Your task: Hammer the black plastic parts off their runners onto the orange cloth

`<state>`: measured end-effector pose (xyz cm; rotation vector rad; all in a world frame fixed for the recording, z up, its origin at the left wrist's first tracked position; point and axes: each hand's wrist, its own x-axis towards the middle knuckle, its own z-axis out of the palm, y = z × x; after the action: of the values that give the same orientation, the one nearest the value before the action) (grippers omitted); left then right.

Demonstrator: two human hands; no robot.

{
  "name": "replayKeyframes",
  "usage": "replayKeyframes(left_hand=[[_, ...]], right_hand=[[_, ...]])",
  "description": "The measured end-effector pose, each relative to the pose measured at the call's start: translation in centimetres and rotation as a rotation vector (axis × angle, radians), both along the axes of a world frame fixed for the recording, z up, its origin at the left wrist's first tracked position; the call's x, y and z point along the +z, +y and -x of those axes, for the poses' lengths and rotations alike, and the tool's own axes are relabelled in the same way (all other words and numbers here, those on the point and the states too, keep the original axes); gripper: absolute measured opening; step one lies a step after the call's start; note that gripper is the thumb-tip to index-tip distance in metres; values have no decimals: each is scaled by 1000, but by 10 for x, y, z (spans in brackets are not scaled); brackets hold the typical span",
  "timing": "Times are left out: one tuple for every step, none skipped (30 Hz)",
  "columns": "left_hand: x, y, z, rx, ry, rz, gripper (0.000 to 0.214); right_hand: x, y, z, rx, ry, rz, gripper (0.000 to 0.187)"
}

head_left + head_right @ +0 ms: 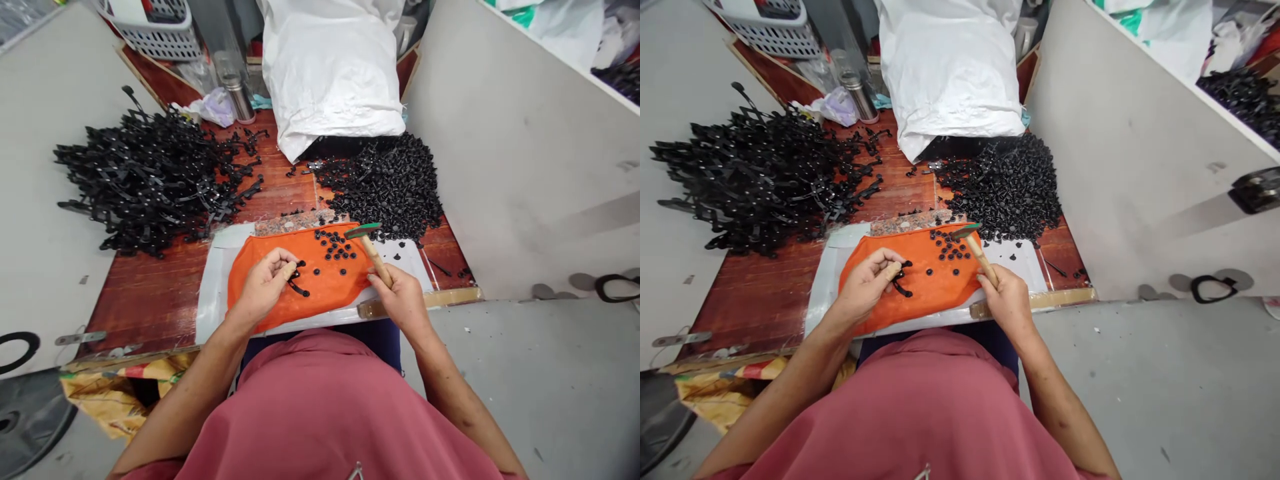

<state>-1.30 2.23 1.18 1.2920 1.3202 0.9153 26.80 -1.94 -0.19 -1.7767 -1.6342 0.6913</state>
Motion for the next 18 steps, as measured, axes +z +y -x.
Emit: replayKeyframes(left_hand=[[0, 0, -4, 19, -20, 2, 30], [-1, 0, -7, 43, -37, 0, 30], [-2, -1, -8, 70, -50, -4, 31], [-3, -2, -9, 97, -58, -8, 32], [-3, -3, -7, 123, -65, -9, 33], [-4, -5, -5, 148, -71, -8, 34], [-4, -7, -1, 176, -77, -7, 35], [-5, -9, 3, 206, -83, -6, 37], [-6, -11, 8, 239, -89, -7, 38], [-7, -13, 14, 270, -95, -11, 39], [-8, -15, 20, 300, -97, -17, 39], [-10, -17, 26, 325, -95, -24, 39], [-11, -19, 31, 347, -94, -32, 39], [-12, -20, 36, 366, -93, -40, 39], [-13, -21, 41, 386, -92, -48, 38], [-14, -22, 46, 408, -90, -59, 37], [-15, -24, 50, 433, -90, -73, 36], [-15, -25, 54, 456, -90, -88, 34]], right_hand=[[-3, -1, 1, 27, -12, -10, 17], [-5, 0, 4, 62, -41, -19, 16], [-7, 3, 10, 99, -87, -23, 17], [-8, 6, 17, 136, -148, -20, 18], [-8, 10, 23, 168, -225, -11, 20], [-8, 14, 29, 191, -296, 1, 21], [-7, 18, 34, 206, -341, 9, 21], [-5, 20, 38, 217, -372, 14, 21], [-3, 22, 41, 225, -382, 14, 22], [-1, 22, 44, 232, -381, 12, 22], [1, 22, 47, 246, -385, 11, 23], [4, 21, 52, 266, -392, 14, 24], [6, 20, 57, 291, -400, 19, 25], [7, 19, 64, 319, -410, 25, 26], [8, 19, 72, 348, -419, 33, 25], [8, 19, 81, 371, -426, 38, 24], [7, 21, 89, 388, -430, 43, 22], [5, 22, 96, 397, -430, 46, 21]])
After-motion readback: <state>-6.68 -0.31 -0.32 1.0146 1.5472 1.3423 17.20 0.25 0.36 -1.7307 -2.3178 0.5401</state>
